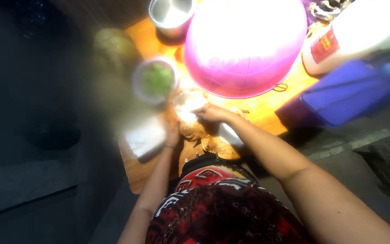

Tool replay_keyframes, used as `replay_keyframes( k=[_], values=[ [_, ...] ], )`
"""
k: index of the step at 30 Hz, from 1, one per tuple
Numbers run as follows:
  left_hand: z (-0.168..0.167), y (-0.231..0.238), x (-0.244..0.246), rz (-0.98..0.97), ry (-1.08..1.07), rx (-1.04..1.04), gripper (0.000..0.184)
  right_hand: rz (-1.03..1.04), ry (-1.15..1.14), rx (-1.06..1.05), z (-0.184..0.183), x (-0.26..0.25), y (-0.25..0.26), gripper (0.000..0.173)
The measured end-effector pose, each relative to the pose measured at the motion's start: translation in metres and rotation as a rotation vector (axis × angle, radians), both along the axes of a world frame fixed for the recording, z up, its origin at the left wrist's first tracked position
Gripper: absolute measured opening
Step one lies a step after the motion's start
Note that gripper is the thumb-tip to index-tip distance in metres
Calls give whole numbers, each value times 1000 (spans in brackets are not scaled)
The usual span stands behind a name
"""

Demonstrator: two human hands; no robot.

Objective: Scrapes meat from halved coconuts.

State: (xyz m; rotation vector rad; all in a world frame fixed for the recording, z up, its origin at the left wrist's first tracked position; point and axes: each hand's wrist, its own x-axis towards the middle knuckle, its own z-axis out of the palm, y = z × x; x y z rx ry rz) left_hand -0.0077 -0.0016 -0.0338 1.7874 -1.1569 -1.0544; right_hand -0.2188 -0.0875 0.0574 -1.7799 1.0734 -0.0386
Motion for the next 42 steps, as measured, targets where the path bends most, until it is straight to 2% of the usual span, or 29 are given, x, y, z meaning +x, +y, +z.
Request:
replay_keyframes(
  k=[2, 7, 12, 16, 19, 23, 27, 32, 34, 37, 42],
  values=[
    [0, -1, -1, 8, 0, -10, 89, 25, 13, -2, 0, -7, -1, 36],
    [-1, -5, -1, 7, -16, -35, 89, -226, -105, 62, -11, 5, 5, 36],
    [-7, -1, 2, -20, -15, -97, 91, -91, -67, 63, -8, -3, 11, 36],
    [-5, -4, 2, -24, -27, -97, 89, -171, -97, 54, -11, 1, 12, 35],
    [-5, -2, 3, -9, -13, -97, 88, -73, -70, 27, -7, -3, 13, 36],
    [-6, -3, 3, -21, -47, -90, 89, 60, 87, 22, 25, -16, 5, 34],
    [-5, -3, 2, -8, -41, -76, 89, 129, 89, -46, 13, -16, 0, 34],
    [-5, -1, 1, -2, 6, -65, 87, 333, 397, -94, 38, -23, -23, 24],
    [-5, -5, 1, -2, 12, -67, 88, 264, 344, -93, 44, -20, -30, 27],
    [-3, -5, 1, 1, 5, -44, 87, 200, 172, -115, 26, -13, -27, 31],
    [0, 2, 1, 5, -5, -11, 87, 308, 277, -22, 44, -22, -19, 31]
  ],
)
